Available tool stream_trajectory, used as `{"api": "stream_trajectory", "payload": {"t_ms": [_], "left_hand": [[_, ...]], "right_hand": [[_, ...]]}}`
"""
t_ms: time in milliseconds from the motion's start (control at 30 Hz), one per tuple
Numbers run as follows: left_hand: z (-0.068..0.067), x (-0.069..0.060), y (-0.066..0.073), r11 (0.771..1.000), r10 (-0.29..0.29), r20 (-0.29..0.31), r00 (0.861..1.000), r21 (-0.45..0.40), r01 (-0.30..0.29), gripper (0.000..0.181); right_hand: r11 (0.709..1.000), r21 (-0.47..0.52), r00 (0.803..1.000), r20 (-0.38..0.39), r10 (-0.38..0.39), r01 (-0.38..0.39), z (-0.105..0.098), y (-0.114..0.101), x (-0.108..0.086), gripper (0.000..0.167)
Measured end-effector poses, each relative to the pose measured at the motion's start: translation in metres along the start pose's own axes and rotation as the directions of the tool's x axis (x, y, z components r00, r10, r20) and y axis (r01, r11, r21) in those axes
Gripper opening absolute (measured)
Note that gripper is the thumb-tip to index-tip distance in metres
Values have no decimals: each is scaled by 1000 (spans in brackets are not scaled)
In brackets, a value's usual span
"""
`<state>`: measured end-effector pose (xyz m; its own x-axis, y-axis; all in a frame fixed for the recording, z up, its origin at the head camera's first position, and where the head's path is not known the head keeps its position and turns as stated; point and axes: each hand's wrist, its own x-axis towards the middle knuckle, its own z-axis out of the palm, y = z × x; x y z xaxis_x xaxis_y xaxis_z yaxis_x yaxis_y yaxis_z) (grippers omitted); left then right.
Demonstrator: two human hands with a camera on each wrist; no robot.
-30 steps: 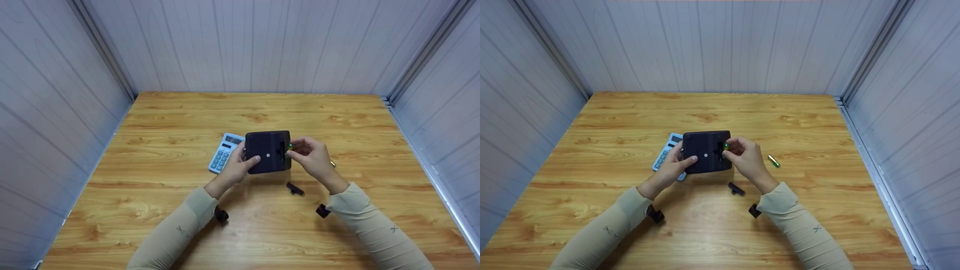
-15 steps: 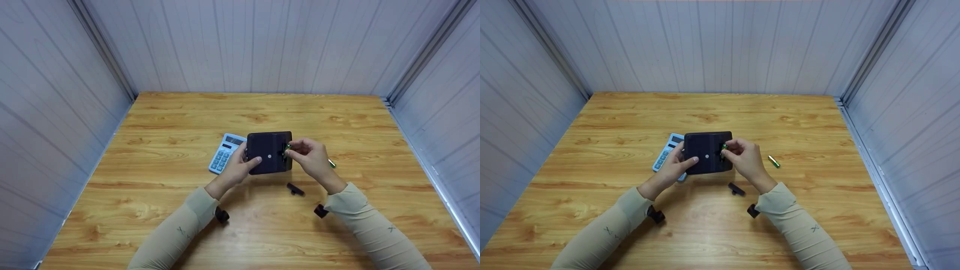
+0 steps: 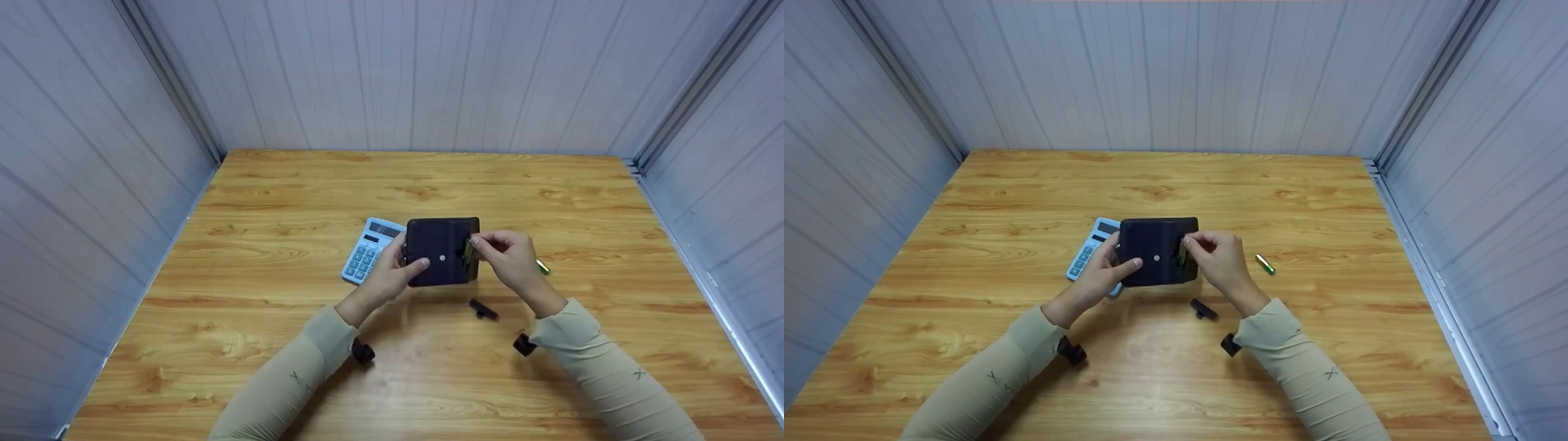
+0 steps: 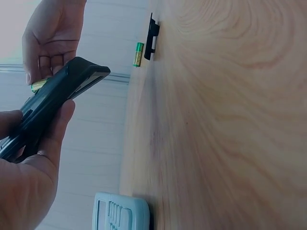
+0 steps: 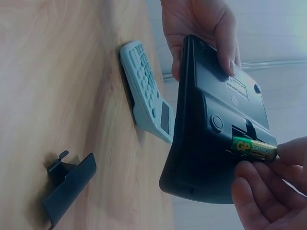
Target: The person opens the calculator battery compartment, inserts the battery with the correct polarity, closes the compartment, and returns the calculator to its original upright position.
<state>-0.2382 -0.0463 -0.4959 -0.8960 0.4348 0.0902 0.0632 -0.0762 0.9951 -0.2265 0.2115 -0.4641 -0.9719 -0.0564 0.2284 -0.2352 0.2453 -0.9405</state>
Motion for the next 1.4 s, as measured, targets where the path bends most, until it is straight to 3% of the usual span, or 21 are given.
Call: {"api": "stream_trajectory", "payload": {"t_ms": [300,500,600,733,1000,1400], "left_hand": [[-1,-1,0,1000,5,30,1000,19,-6,59],[-1,-1,0,1000,14,25,1000,1,-14,59],[0,-2,2,1000,16,14,1000,-9,-16,58],[1,-3,2,1000,13,16,1000,-24,-12,58],[2,-2,3,999,3,12,1000,-33,-3,58],[2,-2,3,999,12,9,1000,-32,-12,59]], "right_hand": [[997,9,997,-13,79,-79,-4,1,3,17],[976,-68,978,14,208,-206,-8,-1,6,46],[960,1,957,82,279,-280,-9,0,7,57],[941,103,940,149,307,-324,-8,1,8,58],[955,96,954,132,269,-282,-8,4,8,51],[972,-124,976,63,209,-200,-7,2,5,54]]}}
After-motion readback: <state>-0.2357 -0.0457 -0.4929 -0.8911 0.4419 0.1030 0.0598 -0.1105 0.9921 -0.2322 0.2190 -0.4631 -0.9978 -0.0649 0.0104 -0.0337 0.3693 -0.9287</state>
